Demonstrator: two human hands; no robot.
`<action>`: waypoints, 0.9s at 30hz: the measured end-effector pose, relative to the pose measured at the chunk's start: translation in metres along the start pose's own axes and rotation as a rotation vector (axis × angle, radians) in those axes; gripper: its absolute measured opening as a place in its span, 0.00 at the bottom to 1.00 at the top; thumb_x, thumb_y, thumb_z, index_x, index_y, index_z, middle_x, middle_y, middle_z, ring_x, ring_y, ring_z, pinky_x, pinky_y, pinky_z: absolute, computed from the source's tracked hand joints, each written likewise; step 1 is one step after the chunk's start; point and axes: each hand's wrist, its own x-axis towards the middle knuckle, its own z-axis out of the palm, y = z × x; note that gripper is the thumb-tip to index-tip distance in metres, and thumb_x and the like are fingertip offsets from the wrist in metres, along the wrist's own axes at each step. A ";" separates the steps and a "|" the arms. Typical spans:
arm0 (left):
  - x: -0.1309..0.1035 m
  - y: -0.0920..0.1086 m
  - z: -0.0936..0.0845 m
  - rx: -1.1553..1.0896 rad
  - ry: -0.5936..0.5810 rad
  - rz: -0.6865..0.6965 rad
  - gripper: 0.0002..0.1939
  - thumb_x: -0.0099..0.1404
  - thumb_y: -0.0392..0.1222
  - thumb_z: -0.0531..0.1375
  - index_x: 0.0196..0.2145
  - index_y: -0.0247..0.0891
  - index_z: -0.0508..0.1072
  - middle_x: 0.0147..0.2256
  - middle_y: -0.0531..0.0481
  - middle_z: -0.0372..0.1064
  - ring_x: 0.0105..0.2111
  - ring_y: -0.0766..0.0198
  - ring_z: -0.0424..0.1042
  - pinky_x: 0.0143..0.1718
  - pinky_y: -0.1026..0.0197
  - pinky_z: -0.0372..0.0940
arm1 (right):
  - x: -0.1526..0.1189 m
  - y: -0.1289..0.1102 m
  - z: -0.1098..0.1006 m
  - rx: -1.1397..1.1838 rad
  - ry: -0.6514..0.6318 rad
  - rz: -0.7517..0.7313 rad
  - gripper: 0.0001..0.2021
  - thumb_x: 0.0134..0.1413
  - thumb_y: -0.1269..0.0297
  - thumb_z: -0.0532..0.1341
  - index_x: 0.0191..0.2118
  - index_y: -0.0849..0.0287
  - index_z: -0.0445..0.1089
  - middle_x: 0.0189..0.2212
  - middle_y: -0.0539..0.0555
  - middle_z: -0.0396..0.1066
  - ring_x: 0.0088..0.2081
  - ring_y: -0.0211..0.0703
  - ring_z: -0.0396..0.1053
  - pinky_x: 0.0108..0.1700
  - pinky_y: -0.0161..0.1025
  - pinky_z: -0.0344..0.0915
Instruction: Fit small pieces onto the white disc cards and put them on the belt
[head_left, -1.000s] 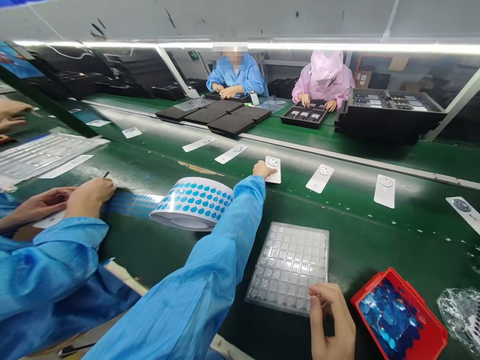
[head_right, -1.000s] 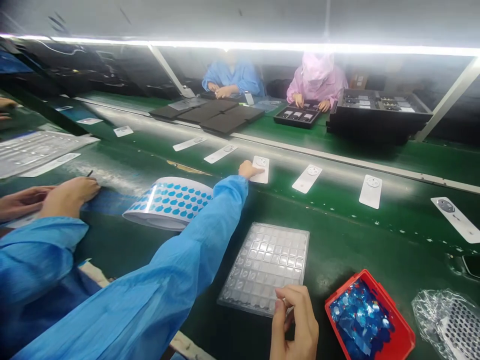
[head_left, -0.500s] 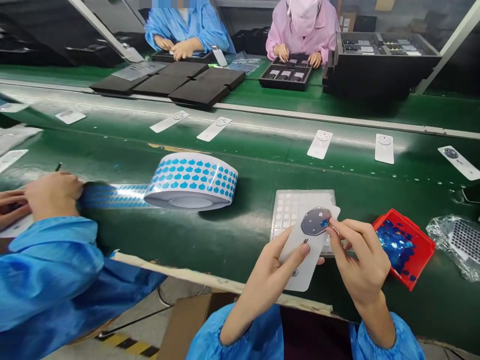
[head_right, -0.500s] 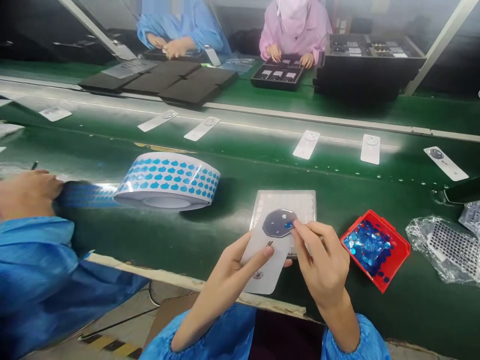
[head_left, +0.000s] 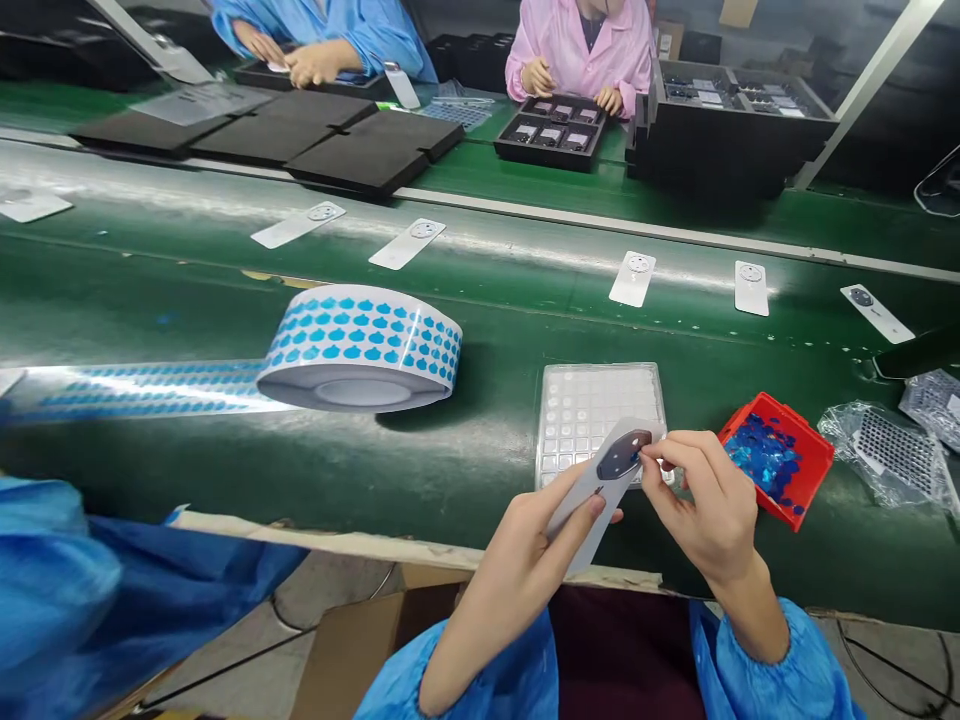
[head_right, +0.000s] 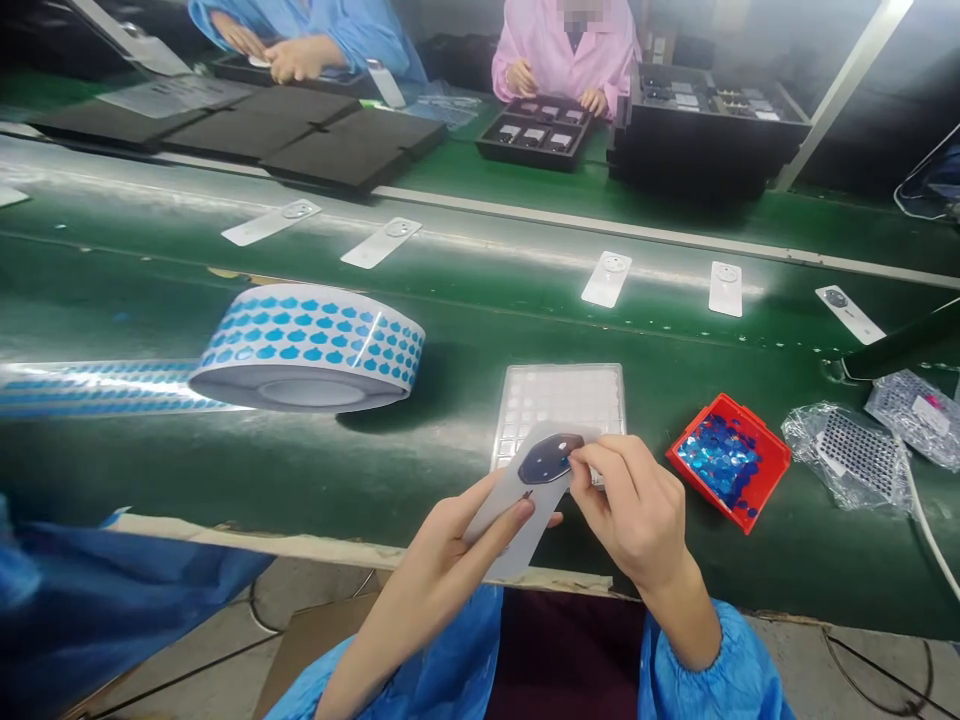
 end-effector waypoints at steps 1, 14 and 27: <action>-0.001 0.000 0.000 -0.018 -0.003 -0.004 0.24 0.78 0.55 0.60 0.66 0.46 0.75 0.46 0.46 0.84 0.42 0.52 0.84 0.41 0.62 0.75 | -0.001 0.000 0.001 -0.007 0.001 -0.012 0.06 0.70 0.75 0.63 0.44 0.56 0.73 0.35 0.53 0.78 0.32 0.39 0.76 0.33 0.35 0.74; -0.001 -0.009 0.003 -0.206 -0.010 -0.061 0.24 0.76 0.58 0.63 0.62 0.44 0.77 0.49 0.43 0.82 0.42 0.49 0.85 0.34 0.62 0.77 | -0.010 0.004 0.007 -0.171 0.068 -0.211 0.09 0.67 0.75 0.67 0.49 0.57 0.73 0.32 0.53 0.79 0.29 0.42 0.77 0.31 0.39 0.74; 0.001 -0.010 0.008 -0.170 0.064 -0.023 0.24 0.75 0.58 0.63 0.59 0.42 0.80 0.38 0.46 0.81 0.33 0.54 0.81 0.38 0.59 0.78 | -0.012 0.000 0.012 -0.130 0.061 -0.160 0.06 0.68 0.75 0.67 0.47 0.58 0.73 0.33 0.54 0.78 0.31 0.43 0.76 0.33 0.39 0.74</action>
